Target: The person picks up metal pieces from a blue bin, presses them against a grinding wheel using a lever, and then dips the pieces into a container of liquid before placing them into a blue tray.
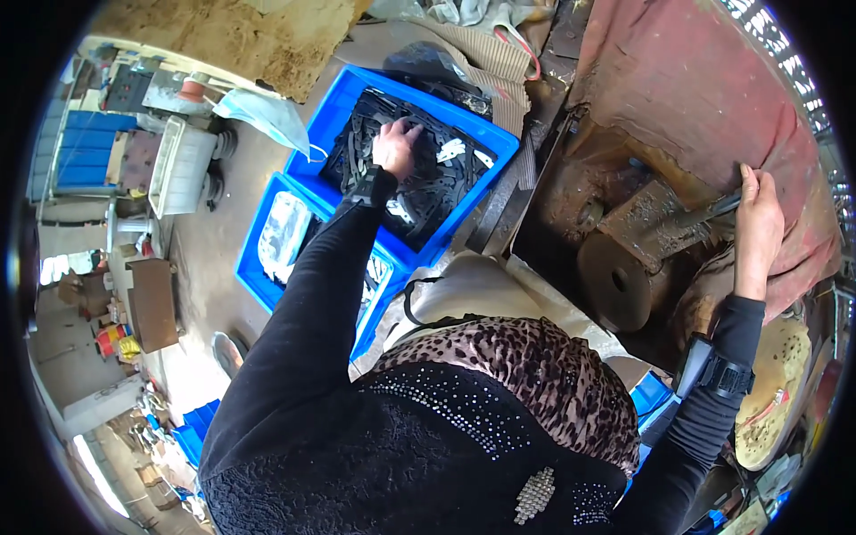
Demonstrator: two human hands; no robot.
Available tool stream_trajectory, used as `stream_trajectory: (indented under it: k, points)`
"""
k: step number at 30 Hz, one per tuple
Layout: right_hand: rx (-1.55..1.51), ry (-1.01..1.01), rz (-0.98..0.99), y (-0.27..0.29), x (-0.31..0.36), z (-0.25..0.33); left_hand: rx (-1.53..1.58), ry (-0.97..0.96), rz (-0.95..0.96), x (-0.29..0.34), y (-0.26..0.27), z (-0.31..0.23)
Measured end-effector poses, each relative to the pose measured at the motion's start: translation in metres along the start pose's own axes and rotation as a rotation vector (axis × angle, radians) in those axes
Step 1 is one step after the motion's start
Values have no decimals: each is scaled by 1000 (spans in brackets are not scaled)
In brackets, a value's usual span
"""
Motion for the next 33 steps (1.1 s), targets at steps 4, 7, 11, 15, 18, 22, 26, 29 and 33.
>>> stream_trajectory:
  k: [4,7,11,15,18,22,26,29,33]
  points:
    - [14,8,-4,10,8,3,-96,-145,94,-10,1,8]
    - [11,13,-4,8,11,2,-94,-239,161,-15,8,9]
    - [-24,39,-29,8,11,-1,-5,-341,163,-17,20,7]
    - [-43,75,-76,8,11,1,304,-139,8,0,30,6]
    - [-29,108,-135,10,14,3,1112,439,-135,4,36,-10]
    - [-88,94,-118,5,10,18,1118,304,-282,5,60,-38]
    - [-160,55,-69,-3,17,9,1441,347,-225,-31,123,-120]
    - [-252,88,-32,-9,25,0,1673,330,8,-51,140,-175]
    - [-564,30,242,6,92,7,1523,1,157,-70,116,-212]
Point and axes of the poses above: each hand's wrist, its own x-axis away from the middle knuckle, its own y-axis out of the back of the hand, z = x × y, the point moved 3 cm from there along -x, towards the middle knuckle, and after that the axes turned 9 degrees about -y, right-handed, at the moved point
